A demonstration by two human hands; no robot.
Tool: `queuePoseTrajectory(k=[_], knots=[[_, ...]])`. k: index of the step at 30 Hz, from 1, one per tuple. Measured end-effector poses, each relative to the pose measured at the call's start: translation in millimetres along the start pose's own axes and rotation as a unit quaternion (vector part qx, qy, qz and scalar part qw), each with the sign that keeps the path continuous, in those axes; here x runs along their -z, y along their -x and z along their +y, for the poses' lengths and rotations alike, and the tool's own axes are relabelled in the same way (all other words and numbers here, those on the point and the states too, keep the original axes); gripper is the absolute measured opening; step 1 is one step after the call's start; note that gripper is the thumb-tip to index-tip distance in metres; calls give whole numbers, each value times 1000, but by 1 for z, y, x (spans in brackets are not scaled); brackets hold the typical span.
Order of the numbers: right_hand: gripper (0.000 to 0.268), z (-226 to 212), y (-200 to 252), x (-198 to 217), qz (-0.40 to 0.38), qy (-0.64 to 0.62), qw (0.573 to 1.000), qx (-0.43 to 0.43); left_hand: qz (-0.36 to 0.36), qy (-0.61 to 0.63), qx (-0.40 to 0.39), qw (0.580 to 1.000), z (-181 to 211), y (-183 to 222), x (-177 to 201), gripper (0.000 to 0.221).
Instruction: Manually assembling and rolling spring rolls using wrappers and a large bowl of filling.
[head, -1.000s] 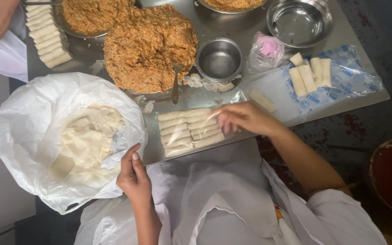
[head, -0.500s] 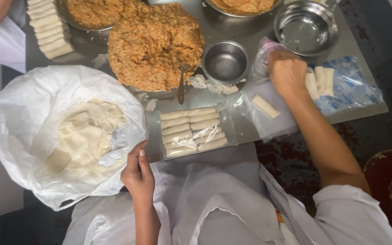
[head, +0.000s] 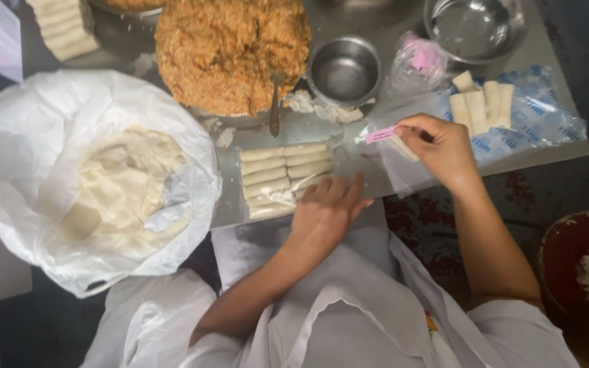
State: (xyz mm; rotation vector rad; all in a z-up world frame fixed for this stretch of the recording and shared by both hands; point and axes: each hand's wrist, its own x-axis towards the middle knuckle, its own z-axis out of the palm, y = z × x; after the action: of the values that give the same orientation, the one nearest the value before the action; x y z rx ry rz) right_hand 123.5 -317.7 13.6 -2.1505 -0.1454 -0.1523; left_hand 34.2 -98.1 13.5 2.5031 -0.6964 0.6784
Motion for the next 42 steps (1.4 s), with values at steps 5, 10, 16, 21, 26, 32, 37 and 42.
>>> queuePoseTrajectory(k=[5,10,16,21,26,32,37,42], knots=[[12,-20,10,-19,-103,55,993,10,-26,-102,15,994,0,6,-20,15],[12,-25,3,-36,-195,-68,978,-40,2,-94,-19,995,-5,17,-12,6],[11,-33,3,-72,-245,-205,946,-50,53,-104,-65,991,-9,19,-3,11],[12,-23,4,-90,-223,-136,965,-17,72,-10,-21,997,-16,20,17,20],[28,-15,16,-64,-182,-220,957,-40,88,-40,92,991,-46,51,3,15],[27,-8,20,-75,-257,-291,921,-40,132,56,201,969,-55,50,34,17],[20,-63,23,-57,-275,-293,913,68,181,70,231,954,-67,62,48,17],[21,-86,45,28,-234,-368,886,155,189,74,247,948,-73,69,55,19]])
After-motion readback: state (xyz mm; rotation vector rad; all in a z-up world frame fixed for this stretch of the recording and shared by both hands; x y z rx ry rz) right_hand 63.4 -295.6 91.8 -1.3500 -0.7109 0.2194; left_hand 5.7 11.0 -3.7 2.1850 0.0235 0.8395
